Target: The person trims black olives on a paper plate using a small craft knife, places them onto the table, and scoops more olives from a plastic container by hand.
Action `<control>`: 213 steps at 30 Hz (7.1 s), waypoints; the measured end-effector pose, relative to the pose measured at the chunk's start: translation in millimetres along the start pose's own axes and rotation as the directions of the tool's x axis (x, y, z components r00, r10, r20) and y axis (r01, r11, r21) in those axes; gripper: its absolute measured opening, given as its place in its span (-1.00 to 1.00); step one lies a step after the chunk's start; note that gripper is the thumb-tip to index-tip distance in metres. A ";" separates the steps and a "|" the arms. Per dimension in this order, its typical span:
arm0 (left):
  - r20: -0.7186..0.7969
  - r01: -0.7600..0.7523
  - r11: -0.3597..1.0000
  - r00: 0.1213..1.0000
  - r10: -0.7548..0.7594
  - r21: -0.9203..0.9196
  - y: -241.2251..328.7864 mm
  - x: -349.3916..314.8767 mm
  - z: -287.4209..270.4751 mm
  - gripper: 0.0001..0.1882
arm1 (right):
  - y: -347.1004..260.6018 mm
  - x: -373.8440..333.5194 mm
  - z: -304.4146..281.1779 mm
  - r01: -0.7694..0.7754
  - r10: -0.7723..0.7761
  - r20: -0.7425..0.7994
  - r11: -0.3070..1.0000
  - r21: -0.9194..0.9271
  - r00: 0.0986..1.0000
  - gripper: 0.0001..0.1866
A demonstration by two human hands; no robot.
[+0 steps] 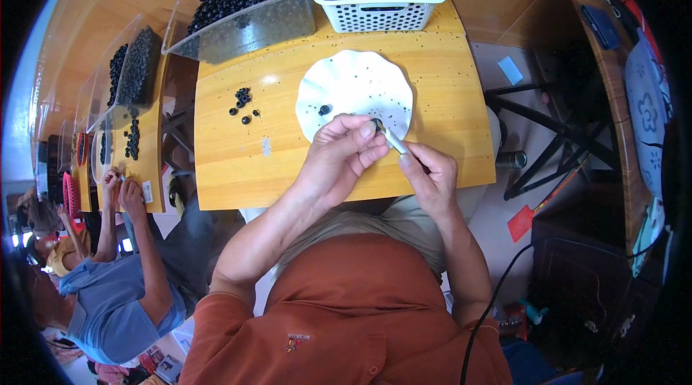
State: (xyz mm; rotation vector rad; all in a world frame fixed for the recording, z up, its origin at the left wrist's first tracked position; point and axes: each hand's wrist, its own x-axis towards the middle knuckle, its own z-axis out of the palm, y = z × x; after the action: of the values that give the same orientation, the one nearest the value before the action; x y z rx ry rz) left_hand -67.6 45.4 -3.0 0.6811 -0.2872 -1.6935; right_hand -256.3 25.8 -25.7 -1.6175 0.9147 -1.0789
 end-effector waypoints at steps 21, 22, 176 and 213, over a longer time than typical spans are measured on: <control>0.159 -0.091 0.996 0.983 0.087 0.023 5.6 -18.3 -1.6 -0.87 | -7.0 0.5 -1.3 -0.089 0.091 -0.014 0.993 0.082 0.996 -0.69; 0.140 -0.087 0.996 0.987 0.082 0.024 4.7 -17.8 -2.5 -0.87 | -7.1 -1.2 0.8 -0.068 0.071 -0.020 0.993 0.100 0.997 -0.69; 0.184 -0.199 0.897 0.974 0.136 0.394 38.1 -20.4 -4.9 -0.72 | 1.0 2.3 -7.8 0.081 -0.081 0.016 0.997 -0.009 0.997 -0.71; 0.204 -0.501 0.477 0.813 0.545 0.722 90.7 114.2 64.4 -0.79 | -1.4 -7.5 -10.3 -0.068 0.079 -0.070 0.986 0.150 0.994 -0.66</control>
State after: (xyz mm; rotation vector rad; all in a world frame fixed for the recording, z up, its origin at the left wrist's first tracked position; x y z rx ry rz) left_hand -43.1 -96.8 64.8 1.1073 -1.1033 -0.8867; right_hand -268.4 30.0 -24.4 -1.4195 0.9153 -1.1363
